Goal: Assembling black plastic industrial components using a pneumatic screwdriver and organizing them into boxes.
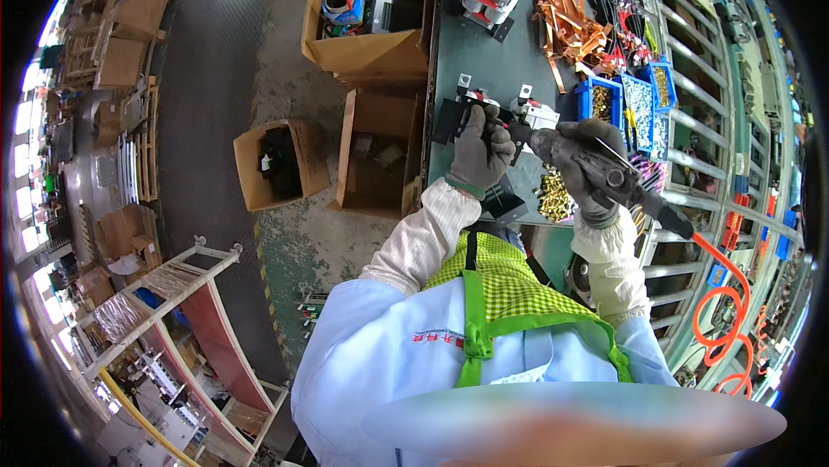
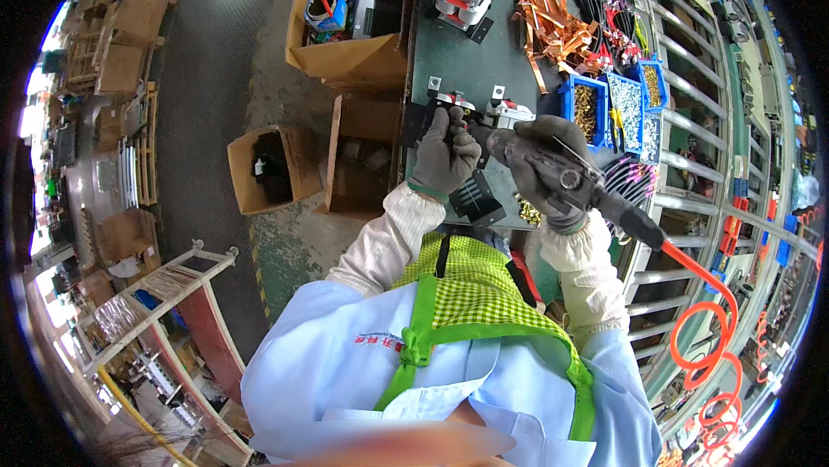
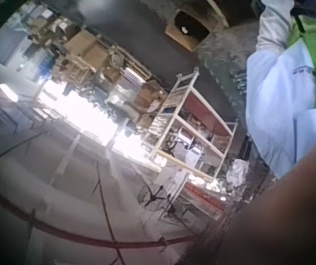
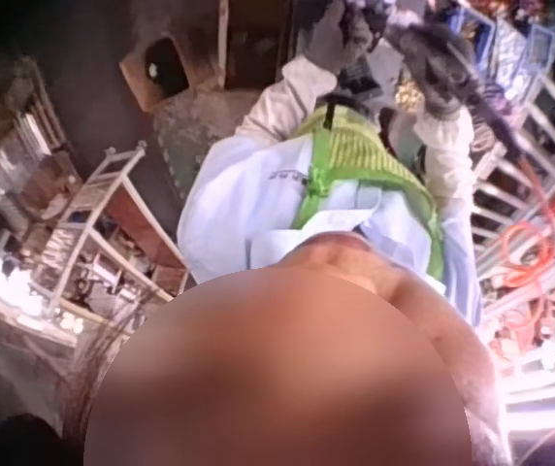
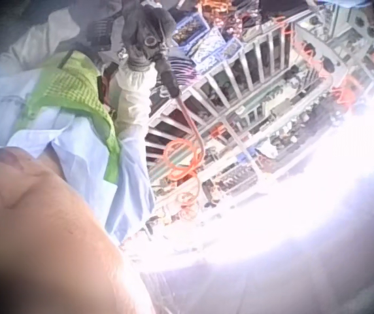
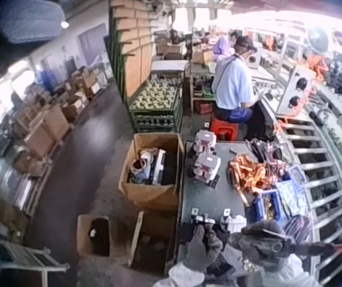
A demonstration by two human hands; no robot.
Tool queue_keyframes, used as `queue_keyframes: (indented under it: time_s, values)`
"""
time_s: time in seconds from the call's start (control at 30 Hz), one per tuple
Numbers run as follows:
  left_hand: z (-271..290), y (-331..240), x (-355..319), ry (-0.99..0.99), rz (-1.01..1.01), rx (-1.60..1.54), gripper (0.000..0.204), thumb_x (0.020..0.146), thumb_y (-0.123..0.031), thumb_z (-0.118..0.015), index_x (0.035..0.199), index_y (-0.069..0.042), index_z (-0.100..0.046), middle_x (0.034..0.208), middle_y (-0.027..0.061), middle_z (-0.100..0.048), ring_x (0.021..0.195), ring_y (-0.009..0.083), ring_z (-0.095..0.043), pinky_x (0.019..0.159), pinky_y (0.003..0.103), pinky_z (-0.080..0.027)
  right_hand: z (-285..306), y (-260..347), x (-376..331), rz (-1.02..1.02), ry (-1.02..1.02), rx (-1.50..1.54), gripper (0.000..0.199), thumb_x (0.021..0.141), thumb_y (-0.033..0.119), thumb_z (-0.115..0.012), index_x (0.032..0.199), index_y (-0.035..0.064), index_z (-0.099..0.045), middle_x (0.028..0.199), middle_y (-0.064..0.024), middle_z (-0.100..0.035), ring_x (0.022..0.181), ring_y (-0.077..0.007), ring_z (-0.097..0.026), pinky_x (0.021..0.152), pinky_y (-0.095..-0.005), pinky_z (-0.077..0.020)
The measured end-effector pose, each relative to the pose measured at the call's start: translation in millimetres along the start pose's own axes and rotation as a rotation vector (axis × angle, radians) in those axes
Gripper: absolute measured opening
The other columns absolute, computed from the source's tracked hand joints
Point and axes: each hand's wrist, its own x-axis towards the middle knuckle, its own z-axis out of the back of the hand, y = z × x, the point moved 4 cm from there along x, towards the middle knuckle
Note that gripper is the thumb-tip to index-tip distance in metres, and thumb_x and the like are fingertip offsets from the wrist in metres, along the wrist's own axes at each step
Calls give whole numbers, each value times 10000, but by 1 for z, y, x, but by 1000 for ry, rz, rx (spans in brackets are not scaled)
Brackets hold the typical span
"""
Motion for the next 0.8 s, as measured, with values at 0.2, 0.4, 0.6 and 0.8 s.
queue_keyframes:
  time_s: [0.2, 0.4, 0.6, 0.8]
  values:
    - [30, -11, 29, -217, -161, 79, 183, 991, -293, -573, 991, -120, -635, 808, -27, -571, 715, 98, -547, 608, 251, -478, -12, -29, 14, -17, 118, -305, 478, 745, 217, -810, 1100, -5, -581, 965, -117, -687, 888, -194, -685, 789, -313, -542]
    - [64, -18, 53, 0, -363, 347, 128, 1002, -233, -548, 969, -137, -627, 824, -17, -588, 757, 101, -562, 649, 256, -495, -26, -51, 21, -63, 130, -148, 454, 735, 189, -808, 1080, -4, -586, 965, -111, -682, 884, -204, -688, 796, -315, -543]
    - [51, -20, 32, 23, -288, 422, 156, 981, -191, -552, 1098, -107, -611, 1001, 9, -640, 883, 137, -617, 807, 308, -524, -39, -38, 36, -41, 326, -542, 285, 724, 180, -797, 972, 99, -682, 1005, -130, -683, 865, -280, -688, 776, -371, -541]
    - [13, -58, -44, -94, -381, 1021, 267, 886, -214, -628, 1088, -59, -544, 1023, 67, -564, 927, 181, -564, 797, 345, -482, -82, -34, 37, 276, 499, -539, 506, 679, 354, -728, 1077, 74, -586, 910, -129, -618, 843, -363, -628, 740, -471, -504]
